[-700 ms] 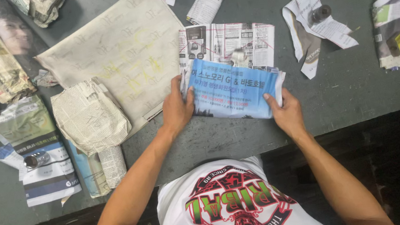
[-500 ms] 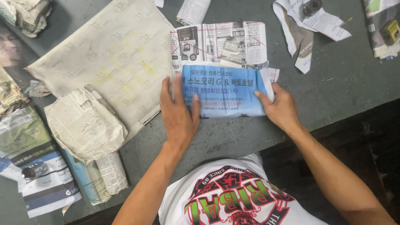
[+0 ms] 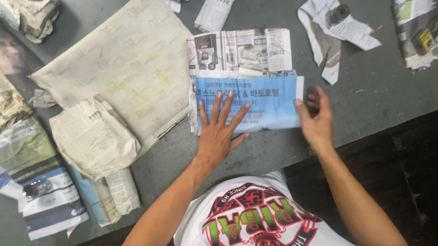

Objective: The person folds and rolls various newspaper sheets and bundles on a table, then places them into a cloth bag. The person repeatedly picks up, folds, and rolls newspapers, arranging them into the bag throughout the clip.

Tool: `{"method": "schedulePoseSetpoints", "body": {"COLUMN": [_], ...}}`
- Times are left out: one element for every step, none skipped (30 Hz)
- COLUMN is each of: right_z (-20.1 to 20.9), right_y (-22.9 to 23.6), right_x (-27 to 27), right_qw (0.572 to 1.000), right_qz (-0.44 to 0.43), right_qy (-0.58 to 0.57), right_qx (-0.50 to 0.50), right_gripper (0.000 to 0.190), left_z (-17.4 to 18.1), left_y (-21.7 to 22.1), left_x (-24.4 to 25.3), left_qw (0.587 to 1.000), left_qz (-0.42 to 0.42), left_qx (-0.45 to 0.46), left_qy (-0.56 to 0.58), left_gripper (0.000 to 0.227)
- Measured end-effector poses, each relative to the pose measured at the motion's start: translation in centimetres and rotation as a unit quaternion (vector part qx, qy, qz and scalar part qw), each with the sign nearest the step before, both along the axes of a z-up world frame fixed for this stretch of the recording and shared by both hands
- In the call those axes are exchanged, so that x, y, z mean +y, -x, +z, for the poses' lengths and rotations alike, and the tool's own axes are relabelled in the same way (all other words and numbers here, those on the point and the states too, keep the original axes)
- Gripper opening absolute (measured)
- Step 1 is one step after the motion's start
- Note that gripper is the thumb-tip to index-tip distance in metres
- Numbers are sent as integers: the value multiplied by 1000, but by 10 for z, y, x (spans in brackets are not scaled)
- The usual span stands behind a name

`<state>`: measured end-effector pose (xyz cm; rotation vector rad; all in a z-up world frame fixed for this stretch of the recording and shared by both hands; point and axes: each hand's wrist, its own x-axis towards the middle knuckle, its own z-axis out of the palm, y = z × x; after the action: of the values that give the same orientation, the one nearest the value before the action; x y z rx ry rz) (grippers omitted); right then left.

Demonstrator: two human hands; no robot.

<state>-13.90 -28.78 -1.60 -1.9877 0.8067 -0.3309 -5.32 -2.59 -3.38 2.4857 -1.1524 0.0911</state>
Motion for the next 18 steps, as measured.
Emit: {"method": "schedulePoseSetpoints", "body": {"right_z": [-4, -6, -6, -6, -7, -8, -7, -7, -7, -6, -7, -7, -6, -6, -6, -6, -6, -6], "right_y": [2, 3, 4, 6, 5, 5, 9, 7, 4, 3, 1, 1, 2, 1, -2, -5, -9, -12], "right_x": [3, 2, -2, -3, -4, -2, 1, 4, 6, 9, 13, 16, 19, 20, 21, 22, 22, 22], "right_qw": [997, 989, 975, 974, 973, 971, 977, 981, 984, 987, 990, 991, 993, 995, 995, 995, 994, 992], "right_qz": [-11, -27, -43, -49, -55, -59, -61, -61, -60, -42, -24, -6, 1, 8, 15, 16, 17, 16], "right_qy": [-76, -145, -214, -219, -224, -230, -205, -178, -151, -144, -137, -131, -116, -101, -85, -73, -61, -48], "right_qx": [-7, -18, -29, -22, -15, -8, 21, 47, 72, 48, 24, 2, -11, -27, -42, -66, -90, -112], "right_gripper": [68, 67, 67, 65, 64, 63, 61, 58, 56, 51, 47, 43, 40, 38, 35, 39, 43, 47], "left_z": [0, -1, -2, -2, -2, -2, -2, -2, -2, -2, -2, -2, -1, -1, -1, 0, 1, 2], "left_y": [3, 2, 1, 1, 1, 1, 4, 3, 0, 0, 0, 2, 4, 4, 4, 3, 2, 3], "left_x": [5, 4, 2, 1, 0, 0, 0, 0, -1, -1, -1, 0, 1, 1, 1, 1, 1, 1], "left_qw": [1000, 1000, 1000, 1000, 1000, 1000, 1000, 1000, 999, 1000, 1000, 1000, 1000, 1000, 1000, 1000, 1000, 1000], "left_qz": [3, 0, -3, -2, -2, 1, -2, -3, -3, -2, 0, 1, 2, 1, 1, 1, 1, -1], "left_qx": [9, 14, 20, 16, 12, 8, 21, 29, 38, 28, 17, 9, 9, 7, 5, 5, 5, 6], "left_qy": [-2, 1, 5, 2, -1, -5, 2, 10, 18, 14, 9, 2, 0, -2, -4, -1, 2, 5], "left_gripper": [88, 88, 89, 88, 88, 88, 88, 89, 90, 89, 88, 87, 87, 86, 86, 86, 86, 86]}}
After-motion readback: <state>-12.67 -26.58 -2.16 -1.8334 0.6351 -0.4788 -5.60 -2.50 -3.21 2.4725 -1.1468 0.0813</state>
